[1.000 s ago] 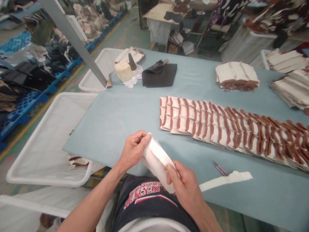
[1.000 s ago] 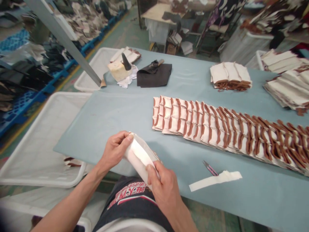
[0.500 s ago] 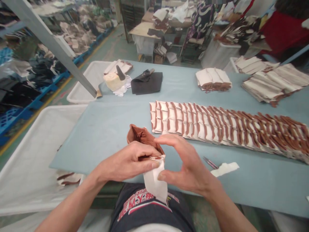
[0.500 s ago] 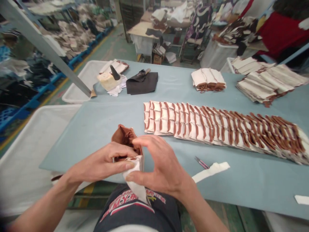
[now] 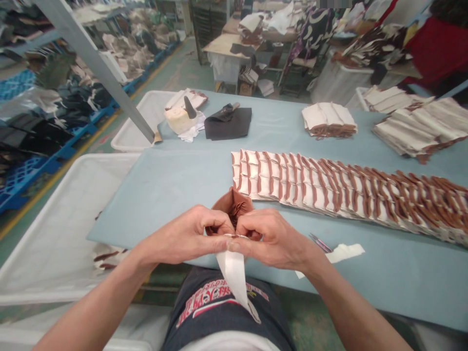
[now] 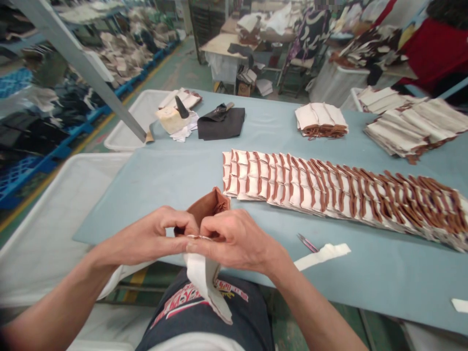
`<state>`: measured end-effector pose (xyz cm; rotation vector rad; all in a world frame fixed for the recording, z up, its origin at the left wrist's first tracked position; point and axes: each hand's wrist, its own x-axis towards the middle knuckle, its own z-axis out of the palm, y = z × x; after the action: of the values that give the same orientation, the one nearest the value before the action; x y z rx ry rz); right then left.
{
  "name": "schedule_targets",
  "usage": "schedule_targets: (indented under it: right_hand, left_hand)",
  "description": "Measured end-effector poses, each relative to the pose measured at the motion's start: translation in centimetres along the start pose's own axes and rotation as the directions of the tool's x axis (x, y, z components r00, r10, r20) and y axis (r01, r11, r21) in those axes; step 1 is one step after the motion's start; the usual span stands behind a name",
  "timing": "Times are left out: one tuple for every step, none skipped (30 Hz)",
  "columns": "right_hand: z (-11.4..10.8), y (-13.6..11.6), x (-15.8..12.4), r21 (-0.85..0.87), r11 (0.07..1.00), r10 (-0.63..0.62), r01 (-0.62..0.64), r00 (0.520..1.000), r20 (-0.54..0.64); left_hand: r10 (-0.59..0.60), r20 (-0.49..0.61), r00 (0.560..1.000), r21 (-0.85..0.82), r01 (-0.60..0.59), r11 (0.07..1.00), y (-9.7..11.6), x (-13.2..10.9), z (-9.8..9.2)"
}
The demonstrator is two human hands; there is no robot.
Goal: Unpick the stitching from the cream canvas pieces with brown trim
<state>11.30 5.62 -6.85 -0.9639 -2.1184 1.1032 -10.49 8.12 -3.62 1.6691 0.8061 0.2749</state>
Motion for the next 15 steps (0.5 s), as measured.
schedule_targets:
  right_hand:
    - [0.2, -0.1, -0.1, 0.056, 0.998, 0.025, -0.026, 0.999, 0.025]
    - [0.3, -0.3, -0.3, 0.113, 0.992, 0.047, -0.052, 0.998, 0.043]
    - [0.4, -0.5, -0.4, 0.171, 0.982, 0.066, -0.075, 0.996, 0.053]
    - [0.5, -0.7, -0.6, 0.228, 0.969, 0.085, -0.094, 0.995, 0.052]
    - [0.5, -1.0, -0.7, 0.281, 0.953, 0.102, -0.111, 0.994, 0.044]
    - [0.5, -1.3, -0.8, 0.325, 0.938, 0.114, -0.117, 0.993, 0.030]
    - [0.4, -1.6, -0.9, 0.362, 0.925, 0.119, -0.116, 0.993, 0.014]
    - [0.4, -1.9, -1.0, 0.388, 0.915, 0.120, -0.110, 0.993, -0.002]
    - [0.4, -2.2, -1.1, 0.402, 0.910, 0.115, -0.099, 0.993, -0.016]
    - [0.4, -2.5, -1.2, 0.406, 0.910, 0.106, -0.085, 0.994, -0.029]
    - [0.5, -2.7, -1.4, 0.402, 0.913, 0.094, -0.071, 0.995, -0.038]
    - [0.5, -2.9, -1.5, 0.392, 0.918, 0.083, -0.058, 0.995, -0.047]
    - [0.6, -3.0, -1.6, 0.378, 0.925, 0.074, -0.047, 0.996, -0.058]
    - [0.6, -3.1, -1.8, 0.361, 0.932, 0.063, -0.035, 0.996, -0.066]
    - [0.6, -3.2, -1.9, 0.340, 0.940, 0.052, -0.024, 0.996, -0.074]
  left_hand:
    - [-0.001, 0.024, 1.000, 0.000, 0.001, 1.000, -0.1, -0.1, 0.0]
    - [0.004, 0.041, 0.999, -0.006, -0.004, 1.000, -0.2, -0.2, 0.0]
    - [0.014, 0.049, 0.999, -0.028, -0.012, 1.000, -0.3, -0.4, 0.0]
    - [0.028, 0.046, 0.999, -0.071, -0.024, 0.997, -0.3, -0.4, 0.2]
    - [0.042, 0.034, 0.999, -0.126, -0.038, 0.991, -0.3, -0.5, 0.4]
    - [0.056, 0.012, 0.998, -0.187, -0.052, 0.981, -0.3, -0.6, 0.7]
    - [0.065, -0.018, 0.998, -0.247, -0.067, 0.967, -0.2, -0.6, 1.0]
    - [0.068, -0.053, 0.996, -0.301, -0.081, 0.950, -0.2, -0.7, 1.5]
    - [0.068, -0.089, 0.994, -0.345, -0.095, 0.934, -0.2, -0.7, 2.0]
    - [0.064, -0.123, 0.990, -0.383, -0.107, 0.917, -0.3, -0.7, 2.6]
    - [0.057, -0.150, 0.987, -0.422, -0.116, 0.899, -0.5, -0.8, 3.2]
    - [0.049, -0.175, 0.983, -0.463, -0.126, 0.877, -0.7, -0.8, 3.7]
    - [0.041, -0.196, 0.980, -0.500, -0.135, 0.855, -1.0, -0.8, 4.2]
    - [0.035, -0.213, 0.977, -0.530, -0.145, 0.835, -1.2, -0.7, 4.6]
    - [0.033, -0.223, 0.974, -0.551, -0.154, 0.820, -1.5, -0.7, 4.9]
